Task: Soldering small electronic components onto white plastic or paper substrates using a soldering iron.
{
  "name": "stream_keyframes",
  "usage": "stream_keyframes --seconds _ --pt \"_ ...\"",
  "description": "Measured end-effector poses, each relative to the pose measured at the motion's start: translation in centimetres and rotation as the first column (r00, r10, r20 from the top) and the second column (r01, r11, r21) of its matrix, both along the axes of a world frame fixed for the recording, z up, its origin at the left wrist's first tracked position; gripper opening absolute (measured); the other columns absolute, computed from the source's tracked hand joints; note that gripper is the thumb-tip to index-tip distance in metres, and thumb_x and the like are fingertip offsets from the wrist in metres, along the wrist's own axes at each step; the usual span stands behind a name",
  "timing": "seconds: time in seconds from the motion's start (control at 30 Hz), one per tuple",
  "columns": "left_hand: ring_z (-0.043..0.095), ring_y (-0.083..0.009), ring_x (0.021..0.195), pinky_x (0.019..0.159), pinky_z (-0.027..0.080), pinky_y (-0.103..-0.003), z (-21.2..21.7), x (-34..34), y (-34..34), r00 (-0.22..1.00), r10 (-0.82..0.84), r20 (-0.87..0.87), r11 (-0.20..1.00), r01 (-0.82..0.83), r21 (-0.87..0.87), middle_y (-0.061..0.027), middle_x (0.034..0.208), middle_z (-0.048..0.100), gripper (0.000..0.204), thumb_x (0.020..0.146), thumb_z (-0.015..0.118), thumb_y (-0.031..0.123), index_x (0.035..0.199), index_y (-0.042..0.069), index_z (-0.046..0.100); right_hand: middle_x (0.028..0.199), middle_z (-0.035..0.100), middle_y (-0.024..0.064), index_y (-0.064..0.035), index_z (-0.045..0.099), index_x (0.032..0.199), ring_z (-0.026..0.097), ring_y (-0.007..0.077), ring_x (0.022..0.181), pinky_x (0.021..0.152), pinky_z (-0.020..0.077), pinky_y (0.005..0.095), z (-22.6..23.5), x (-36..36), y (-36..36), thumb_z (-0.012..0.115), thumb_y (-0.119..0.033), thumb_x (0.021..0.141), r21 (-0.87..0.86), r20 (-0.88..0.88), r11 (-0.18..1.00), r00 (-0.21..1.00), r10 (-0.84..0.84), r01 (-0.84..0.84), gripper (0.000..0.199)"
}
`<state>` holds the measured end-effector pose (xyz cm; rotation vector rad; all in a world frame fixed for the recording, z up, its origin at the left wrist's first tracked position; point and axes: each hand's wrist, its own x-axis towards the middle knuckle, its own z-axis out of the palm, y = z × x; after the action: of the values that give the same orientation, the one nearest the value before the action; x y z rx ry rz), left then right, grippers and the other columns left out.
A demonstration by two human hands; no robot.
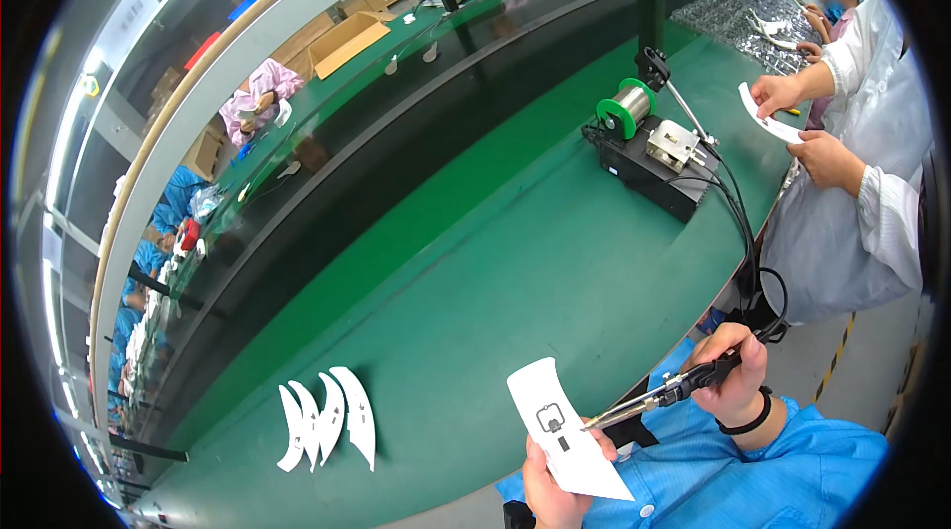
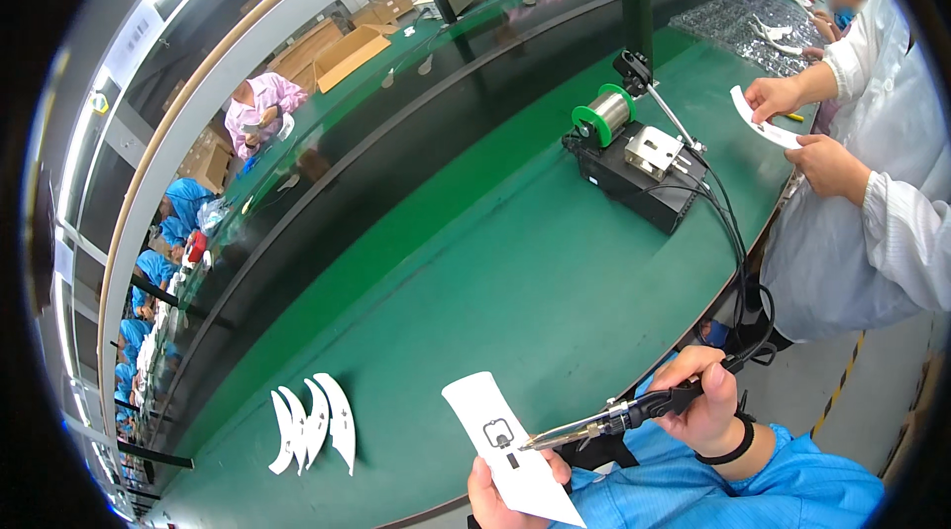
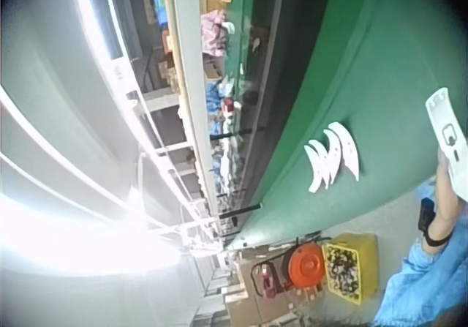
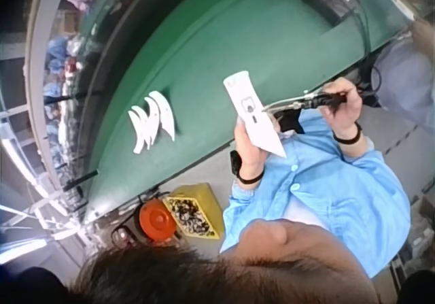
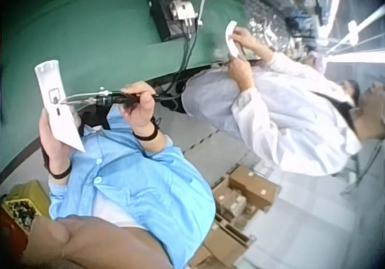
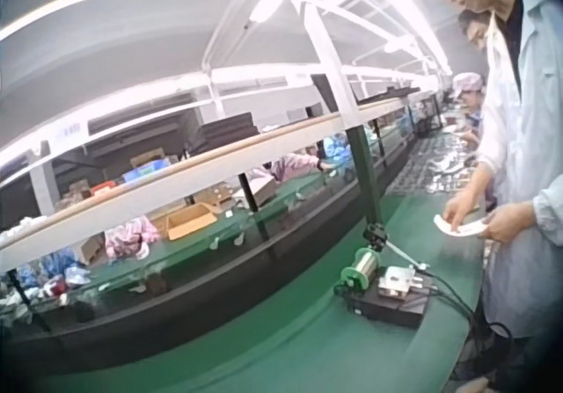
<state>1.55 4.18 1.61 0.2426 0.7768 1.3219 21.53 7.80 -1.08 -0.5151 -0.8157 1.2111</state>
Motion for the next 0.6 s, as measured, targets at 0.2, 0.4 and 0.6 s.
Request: stream_keyframes --seconds 0.2,0.4,0.6 --pt "0.058 -0.0239 0.069 0.063 0.048 -0.035 -0.1 0.1 -0.4 1.000 -0.008 -0.009 1.000 0.008 -0.007 -0.0142 0.081 0.060 0.051 0.097 0.023 0.039 0.105 -0.003 0.052 0.060 0.059 0.0169 0.0043 0.061 0.083 0.050 0.0160 0.040 0.035 0.0370 0.0260 -0.2 0.0 0.1 0.042 -0.050 0.093 -0.042 -0.053 0.998 0.998 0.040 -0.043 0.058" --pt "0.057 -0.0228 0.066 0.060 0.048 -0.034 -0.5 0.4 0.0 1.000 0.000 -0.003 1.000 0.000 -0.014 -0.0129 0.081 0.060 0.048 0.098 0.024 0.036 0.106 -0.002 0.052 0.062 0.059 0.0186 0.0044 0.062 0.085 0.048 0.0165 0.041 0.037 0.0372 0.0273 -0.4 0.3 -0.1 0.042 -0.045 0.095 -0.032 -0.114 0.998 0.993 0.043 -0.047 0.054" --pt "0.058 -0.0223 0.066 0.059 0.049 -0.034 -0.2 0.9 0.2 1.000 0.022 -0.006 0.998 -0.022 -0.053 -0.0122 0.080 0.059 0.046 0.098 0.026 0.035 0.107 -0.002 0.052 0.063 0.060 0.0185 0.0035 0.063 0.087 0.048 0.0152 0.042 0.038 0.0375 0.0274 -0.3 0.5 0.2 0.042 -0.044 0.095 -0.027 -0.163 0.997 0.984 0.067 -0.072 0.052"
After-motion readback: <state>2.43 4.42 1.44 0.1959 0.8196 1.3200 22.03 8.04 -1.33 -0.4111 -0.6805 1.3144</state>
